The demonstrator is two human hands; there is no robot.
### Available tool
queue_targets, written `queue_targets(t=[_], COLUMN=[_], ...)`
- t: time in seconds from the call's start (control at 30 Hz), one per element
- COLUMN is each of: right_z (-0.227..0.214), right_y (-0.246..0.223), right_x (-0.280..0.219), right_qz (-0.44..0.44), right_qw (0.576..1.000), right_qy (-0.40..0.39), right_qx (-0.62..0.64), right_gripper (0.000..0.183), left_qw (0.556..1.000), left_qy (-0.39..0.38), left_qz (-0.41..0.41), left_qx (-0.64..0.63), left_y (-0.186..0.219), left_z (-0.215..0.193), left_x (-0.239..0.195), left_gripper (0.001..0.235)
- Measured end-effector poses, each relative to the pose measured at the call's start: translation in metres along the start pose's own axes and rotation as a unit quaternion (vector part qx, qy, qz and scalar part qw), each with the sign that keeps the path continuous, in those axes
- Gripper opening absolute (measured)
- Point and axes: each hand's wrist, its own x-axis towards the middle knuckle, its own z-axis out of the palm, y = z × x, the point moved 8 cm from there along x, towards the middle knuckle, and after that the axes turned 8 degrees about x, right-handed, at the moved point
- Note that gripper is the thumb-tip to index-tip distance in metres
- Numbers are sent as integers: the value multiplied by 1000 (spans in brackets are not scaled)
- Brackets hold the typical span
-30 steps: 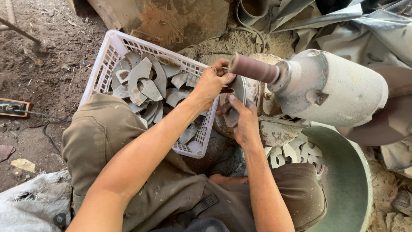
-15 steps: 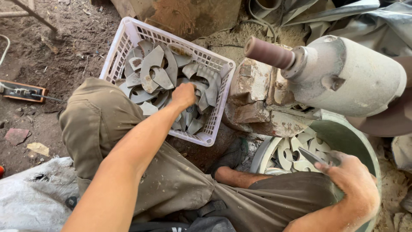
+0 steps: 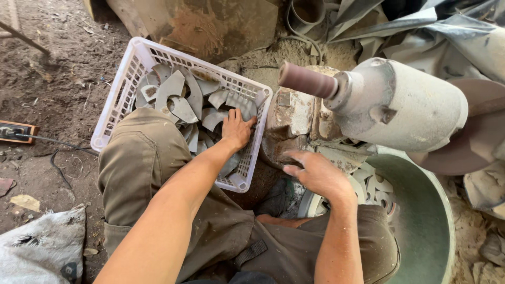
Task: The person sits on the ground and repeatedly picks up metal parts from a white basket, presses them against a rotating grinding wheel to smooth edges, and returns them to the basket. The process continues with multiple parts handled one at a time.
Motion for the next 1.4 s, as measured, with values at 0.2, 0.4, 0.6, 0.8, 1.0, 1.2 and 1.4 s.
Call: queue_targets(t=[0.2,0.4,0.6,0.8,1.0,1.2,1.4], right_z=[8,16,10,22,28,14,-5], right_y=[-24,-30,-36,-28,-12,-12,-7], right_x=[12,30,67,88,102,110,113], right_qz=[-51,-21,18,-6,11,-22,-88], right_qw=[998,997,913,768,710,748,770], right_qy=[-17,-24,61,23,-2,89,214], right_qx=[23,66,403,640,704,657,595], right_gripper=[48,56,57,32,13,13,10], left_qw=[999,945,706,630,638,539,585], left_qy=[4,-8,-20,-104,-76,-108,-125], left_qz=[-52,-187,-101,-96,-14,-18,3], left_qx=[-9,-268,-701,-763,-766,-835,-801], left_y=[-13,-23,0,21,35,55,72], left_z=[-18,-99,-185,-170,-142,-138,-148], left_x=[-11,-16,-9,-9,15,13,12], left_gripper=[32,71,71,39,24,26,18])
